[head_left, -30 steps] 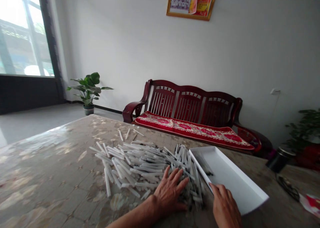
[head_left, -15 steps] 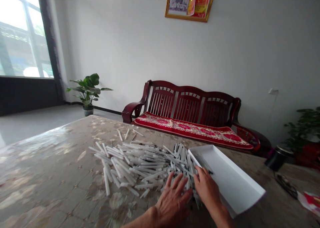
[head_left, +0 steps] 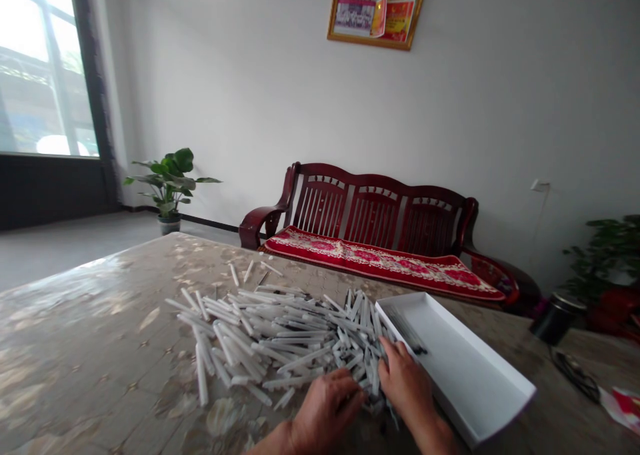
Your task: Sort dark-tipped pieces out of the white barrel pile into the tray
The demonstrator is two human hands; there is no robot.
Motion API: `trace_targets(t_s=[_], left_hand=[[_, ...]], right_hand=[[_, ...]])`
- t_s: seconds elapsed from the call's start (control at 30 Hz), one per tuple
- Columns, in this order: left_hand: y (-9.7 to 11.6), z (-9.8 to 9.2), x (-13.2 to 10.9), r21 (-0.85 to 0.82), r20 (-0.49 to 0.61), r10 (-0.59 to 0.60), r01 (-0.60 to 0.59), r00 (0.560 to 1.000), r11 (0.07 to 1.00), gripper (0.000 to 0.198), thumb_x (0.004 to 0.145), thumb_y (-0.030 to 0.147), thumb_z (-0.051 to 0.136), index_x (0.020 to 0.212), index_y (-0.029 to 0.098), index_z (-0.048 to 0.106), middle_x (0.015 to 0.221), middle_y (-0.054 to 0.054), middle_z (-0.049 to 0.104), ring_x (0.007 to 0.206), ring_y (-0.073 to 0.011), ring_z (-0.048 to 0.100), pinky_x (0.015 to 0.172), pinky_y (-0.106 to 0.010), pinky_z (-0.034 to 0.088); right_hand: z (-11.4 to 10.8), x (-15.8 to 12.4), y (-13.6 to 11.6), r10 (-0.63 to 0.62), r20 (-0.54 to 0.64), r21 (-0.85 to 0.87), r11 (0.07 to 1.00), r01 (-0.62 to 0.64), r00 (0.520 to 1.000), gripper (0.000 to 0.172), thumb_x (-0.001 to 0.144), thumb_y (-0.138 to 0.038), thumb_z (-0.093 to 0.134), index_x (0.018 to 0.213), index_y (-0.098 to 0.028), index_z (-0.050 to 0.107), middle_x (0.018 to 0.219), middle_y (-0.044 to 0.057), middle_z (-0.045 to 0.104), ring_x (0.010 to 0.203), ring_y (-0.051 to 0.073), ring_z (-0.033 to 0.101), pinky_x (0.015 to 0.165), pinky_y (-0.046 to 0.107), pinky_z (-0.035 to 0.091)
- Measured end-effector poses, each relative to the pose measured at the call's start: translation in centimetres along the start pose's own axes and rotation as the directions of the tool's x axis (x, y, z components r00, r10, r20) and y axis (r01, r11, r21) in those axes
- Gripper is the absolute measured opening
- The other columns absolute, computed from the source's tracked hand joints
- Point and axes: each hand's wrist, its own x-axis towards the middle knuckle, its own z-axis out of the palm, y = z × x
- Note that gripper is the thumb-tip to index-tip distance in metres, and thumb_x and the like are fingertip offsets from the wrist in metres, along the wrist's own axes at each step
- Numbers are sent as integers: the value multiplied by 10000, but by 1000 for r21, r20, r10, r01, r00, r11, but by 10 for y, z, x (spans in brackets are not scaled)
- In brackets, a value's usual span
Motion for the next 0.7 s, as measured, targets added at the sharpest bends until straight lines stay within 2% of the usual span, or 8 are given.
trace_targets(t_s=[0.1, 0.2, 0.27, 0.33, 0.43, 0.5, 0.6, 0.7], left_hand=[[1, 0, 5, -254, -111, -268, 234, 957, 938, 423, 895, 497, 535, 681, 182, 719, 615, -24, 612, 576, -142, 535, 552, -226, 402], [-5, 4, 11, -543, -82, -464, 351, 882, 763, 474, 800, 604, 606, 710, 154, 725, 560, 5, 582, 414, -88, 427, 413, -213, 316], [-8, 2, 18, -717, -49, -529, 339, 847, 609, 504, 723, 642, 667, 732, 141, 719, 580, 13, 592, 372, -63, 406, 372, -199, 299], [-9, -6, 26, -851, -39, -570, 272, 820, 449, 486, 657, 609, 750, 762, 136, 713, 607, 15, 609, 385, -56, 443, 366, -180, 330], [-8, -21, 38, -954, -11, -610, 175, 792, 244, 413, 605, 422, 864, 859, 135, 710, 645, 12, 643, 443, -51, 516, 397, -142, 388], [-8, -31, 45, -981, 34, -620, 145, 784, 131, 395, 621, 285, 875, 944, 139, 702, 694, -2, 672, 507, -58, 581, 453, -131, 448], [-8, -38, 51, -988, 86, -637, 147, 766, 43, 346, 706, 171, 816, 1022, 140, 680, 753, -26, 696, 585, -79, 647, 522, -147, 515], [-8, -35, 54, -981, 104, -648, 183, 755, 56, 306, 769, 175, 771, 1052, 123, 669, 778, -43, 703, 598, -85, 658, 529, -159, 528]], right_hand=[[5, 1, 4, 0, -27, 16, 1000, 0, 1000, 441, 868, -151, 465, 1279, -199, 615, 1160, 106, 675, 999, 229, 681, 773, 272, 499], [10, 3, 10, 32, -64, 43, 999, -29, 997, 401, 879, -156, 454, 1231, -198, 642, 1160, 98, 694, 993, 212, 688, 778, 259, 498], [12, 4, 14, 57, -86, 54, 997, -52, 995, 374, 893, -168, 443, 1194, -212, 660, 1151, 84, 711, 975, 199, 699, 761, 247, 499], [13, 4, 17, 76, -102, 51, 996, -71, 992, 354, 906, -183, 436, 1160, -231, 677, 1132, 66, 729, 938, 191, 713, 714, 239, 500], [12, 3, 23, 112, -157, 20, 994, -110, 981, 334, 915, -212, 438, 1115, -254, 702, 1064, 46, 758, 839, 195, 733, 623, 243, 489], [10, 3, 27, 139, -243, 7, 990, -141, 960, 324, 913, -233, 447, 1085, -258, 720, 1013, 46, 771, 762, 200, 736, 574, 247, 476], [3, 4, 32, 154, -429, 59, 988, -143, 890, 346, 916, -277, 428, 1059, -229, 739, 972, 78, 776, 733, 215, 735, 568, 255, 487], [-2, 4, 27, 185, -579, 257, 966, -38, 794, 404, 932, -371, 413, 1032, -173, 751, 921, 118, 777, 754, 224, 740, 612, 250, 526]])
